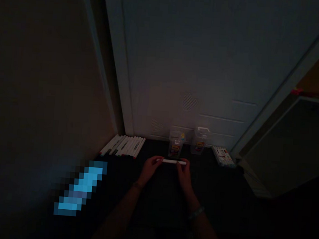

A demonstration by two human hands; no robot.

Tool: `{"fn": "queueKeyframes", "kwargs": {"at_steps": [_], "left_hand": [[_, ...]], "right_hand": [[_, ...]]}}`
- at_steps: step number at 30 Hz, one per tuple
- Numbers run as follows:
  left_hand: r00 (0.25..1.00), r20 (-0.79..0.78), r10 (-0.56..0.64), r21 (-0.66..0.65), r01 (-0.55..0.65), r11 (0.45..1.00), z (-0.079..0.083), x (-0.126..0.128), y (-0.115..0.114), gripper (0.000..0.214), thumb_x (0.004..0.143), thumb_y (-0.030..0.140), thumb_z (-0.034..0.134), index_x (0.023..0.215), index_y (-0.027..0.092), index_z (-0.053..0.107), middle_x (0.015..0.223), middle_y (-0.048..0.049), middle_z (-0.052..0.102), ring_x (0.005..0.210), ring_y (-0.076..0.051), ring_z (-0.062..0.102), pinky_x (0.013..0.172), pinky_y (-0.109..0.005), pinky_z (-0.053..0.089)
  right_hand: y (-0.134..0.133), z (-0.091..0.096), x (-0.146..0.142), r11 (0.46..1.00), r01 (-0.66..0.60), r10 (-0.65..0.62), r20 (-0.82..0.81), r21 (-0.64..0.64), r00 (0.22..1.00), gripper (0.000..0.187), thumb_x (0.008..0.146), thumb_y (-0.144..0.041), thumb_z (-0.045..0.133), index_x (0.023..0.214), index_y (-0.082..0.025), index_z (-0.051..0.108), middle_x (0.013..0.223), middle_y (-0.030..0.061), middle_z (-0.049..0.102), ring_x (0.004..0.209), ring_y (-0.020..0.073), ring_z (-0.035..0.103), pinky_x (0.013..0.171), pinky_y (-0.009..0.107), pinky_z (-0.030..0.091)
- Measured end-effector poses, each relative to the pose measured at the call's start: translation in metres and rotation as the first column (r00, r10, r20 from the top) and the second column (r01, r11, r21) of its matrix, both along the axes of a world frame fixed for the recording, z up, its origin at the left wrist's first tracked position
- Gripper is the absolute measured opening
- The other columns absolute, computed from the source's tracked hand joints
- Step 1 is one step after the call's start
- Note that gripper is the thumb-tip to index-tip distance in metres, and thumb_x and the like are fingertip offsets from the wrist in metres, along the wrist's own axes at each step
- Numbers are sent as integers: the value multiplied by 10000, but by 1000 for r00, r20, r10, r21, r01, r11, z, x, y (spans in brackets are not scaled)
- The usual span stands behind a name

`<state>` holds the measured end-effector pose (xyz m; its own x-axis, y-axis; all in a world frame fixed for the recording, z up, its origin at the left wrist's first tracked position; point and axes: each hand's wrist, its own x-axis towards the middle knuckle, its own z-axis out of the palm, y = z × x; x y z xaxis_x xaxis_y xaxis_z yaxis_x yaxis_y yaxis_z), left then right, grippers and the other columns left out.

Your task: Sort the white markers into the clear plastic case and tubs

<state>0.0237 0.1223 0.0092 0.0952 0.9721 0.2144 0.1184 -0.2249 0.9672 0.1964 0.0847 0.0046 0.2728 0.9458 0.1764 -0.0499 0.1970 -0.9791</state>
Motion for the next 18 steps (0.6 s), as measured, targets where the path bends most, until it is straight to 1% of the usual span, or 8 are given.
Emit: {"fn": "queueKeyframes", "kwargs": {"at_steps": [4,11,18], "left_hand": [[1000,-3,0,-13,0,1000,0,0,0,358,721,417,586,956,159,665,930,-71,681,858,-197,610,762,-288,455],[1000,23,19,-26,-18,999,0,0,0,373,715,424,589,960,151,656,937,-72,675,862,-199,607,758,-282,457],[999,-10,43,-26,-43,999,2,1,0,380,706,442,589,938,150,662,924,-70,674,862,-205,603,764,-292,453]], "right_hand": [[0,1,0,1000,0,0,-5,-5,1000,345,772,-405,550,1047,-219,455,831,9,578,736,151,557,656,260,453],[1,-1,-1,1000,-8,7,8,4,1000,410,720,-387,614,1057,-217,454,759,-16,562,670,137,533,606,241,438],[2,-4,0,1000,3,-3,-11,-13,1000,345,776,-423,537,1049,-226,462,800,0,569,702,144,545,619,247,441]]}}
